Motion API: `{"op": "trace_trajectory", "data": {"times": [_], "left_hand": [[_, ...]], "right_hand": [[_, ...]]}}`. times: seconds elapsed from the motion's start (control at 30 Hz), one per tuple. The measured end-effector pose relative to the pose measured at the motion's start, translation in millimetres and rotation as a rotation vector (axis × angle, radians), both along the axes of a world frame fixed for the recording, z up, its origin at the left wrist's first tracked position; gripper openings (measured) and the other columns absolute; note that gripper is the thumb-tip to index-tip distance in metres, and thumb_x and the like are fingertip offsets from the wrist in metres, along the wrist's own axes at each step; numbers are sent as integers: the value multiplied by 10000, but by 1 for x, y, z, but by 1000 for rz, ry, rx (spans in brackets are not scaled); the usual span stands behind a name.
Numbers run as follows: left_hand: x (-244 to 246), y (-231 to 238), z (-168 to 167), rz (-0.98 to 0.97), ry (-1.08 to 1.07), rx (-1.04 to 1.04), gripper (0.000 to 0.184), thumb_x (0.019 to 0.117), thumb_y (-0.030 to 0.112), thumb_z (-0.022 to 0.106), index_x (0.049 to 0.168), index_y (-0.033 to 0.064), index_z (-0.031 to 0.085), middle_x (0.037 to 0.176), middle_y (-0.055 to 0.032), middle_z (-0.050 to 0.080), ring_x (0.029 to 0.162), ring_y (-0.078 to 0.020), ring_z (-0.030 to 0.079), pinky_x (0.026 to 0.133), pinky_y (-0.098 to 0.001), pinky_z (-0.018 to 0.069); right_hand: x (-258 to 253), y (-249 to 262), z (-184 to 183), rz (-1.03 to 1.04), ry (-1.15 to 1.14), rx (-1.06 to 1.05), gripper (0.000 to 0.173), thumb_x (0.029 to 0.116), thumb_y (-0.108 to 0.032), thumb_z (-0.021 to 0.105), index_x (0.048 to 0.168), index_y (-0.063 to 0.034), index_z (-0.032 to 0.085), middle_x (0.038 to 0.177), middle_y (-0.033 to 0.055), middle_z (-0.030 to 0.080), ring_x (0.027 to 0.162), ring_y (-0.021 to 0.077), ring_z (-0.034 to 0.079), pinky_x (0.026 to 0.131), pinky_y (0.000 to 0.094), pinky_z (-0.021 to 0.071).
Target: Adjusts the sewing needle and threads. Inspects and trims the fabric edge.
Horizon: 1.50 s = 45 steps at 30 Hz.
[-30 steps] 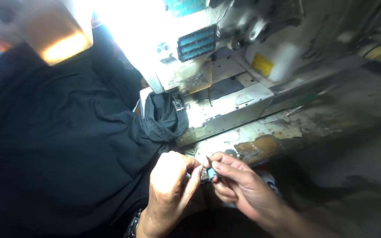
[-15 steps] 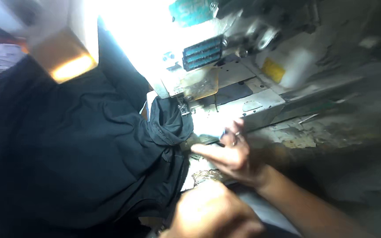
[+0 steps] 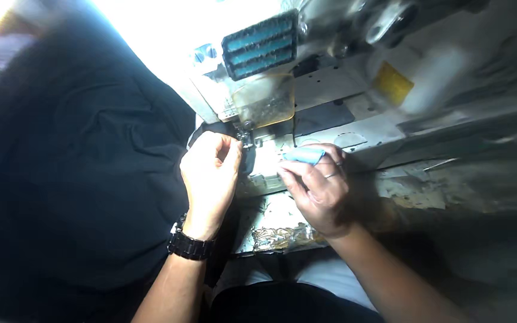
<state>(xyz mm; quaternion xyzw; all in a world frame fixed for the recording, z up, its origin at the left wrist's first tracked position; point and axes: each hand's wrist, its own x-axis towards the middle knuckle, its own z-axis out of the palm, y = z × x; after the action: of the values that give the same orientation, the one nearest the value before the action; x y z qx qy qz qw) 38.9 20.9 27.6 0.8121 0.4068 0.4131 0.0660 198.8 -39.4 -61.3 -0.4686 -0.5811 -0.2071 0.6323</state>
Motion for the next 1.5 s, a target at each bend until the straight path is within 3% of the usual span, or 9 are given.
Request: {"op": "trace_trajectory", "data": {"times": [0.27, 0.43, 0.6, 0.93, 1.5], "left_hand": [[3, 2, 2, 69, 3, -72, 112, 947, 169, 686, 845, 124, 679, 756, 45, 621, 641, -5, 575, 573, -174, 455], [5, 4, 2, 99, -5, -84, 122, 938, 178, 686, 830, 121, 685, 751, 41, 620, 654, -24, 577, 592, -209, 461], [7, 5, 4, 138, 4, -114, 122, 931, 178, 698, 827, 115, 693, 741, 17, 628, 664, -84, 590, 609, -302, 470], [8, 4, 10, 160, 12, -204, 140, 938, 191, 690, 811, 133, 683, 697, 19, 601, 617, -108, 557, 569, -324, 437], [9, 5, 7, 156, 1, -168, 140, 934, 181, 691, 805, 127, 682, 700, 20, 603, 627, -104, 566, 577, -324, 442]], "right_hand": [[1, 0, 1, 11, 0, -4, 78, 939, -145, 734, 942, -79, 774, 1021, 113, 702, 1128, 220, 603, 1017, 354, 427], [0, 1, 0, -1, 3, -7, 82, 939, -150, 727, 936, -84, 776, 1012, 110, 700, 1116, 219, 605, 1019, 351, 424], [0, 1, -1, -10, 20, -24, 101, 943, -176, 719, 926, -99, 782, 1010, 110, 708, 1100, 215, 621, 1015, 339, 446], [-1, 1, 0, -27, 28, -33, 109, 938, -174, 717, 913, -95, 788, 976, 107, 712, 1084, 221, 624, 1006, 334, 443], [-1, -1, 0, -39, 23, -55, 110, 941, -187, 717, 931, -104, 789, 980, 99, 711, 1091, 227, 621, 1002, 345, 443]]}}
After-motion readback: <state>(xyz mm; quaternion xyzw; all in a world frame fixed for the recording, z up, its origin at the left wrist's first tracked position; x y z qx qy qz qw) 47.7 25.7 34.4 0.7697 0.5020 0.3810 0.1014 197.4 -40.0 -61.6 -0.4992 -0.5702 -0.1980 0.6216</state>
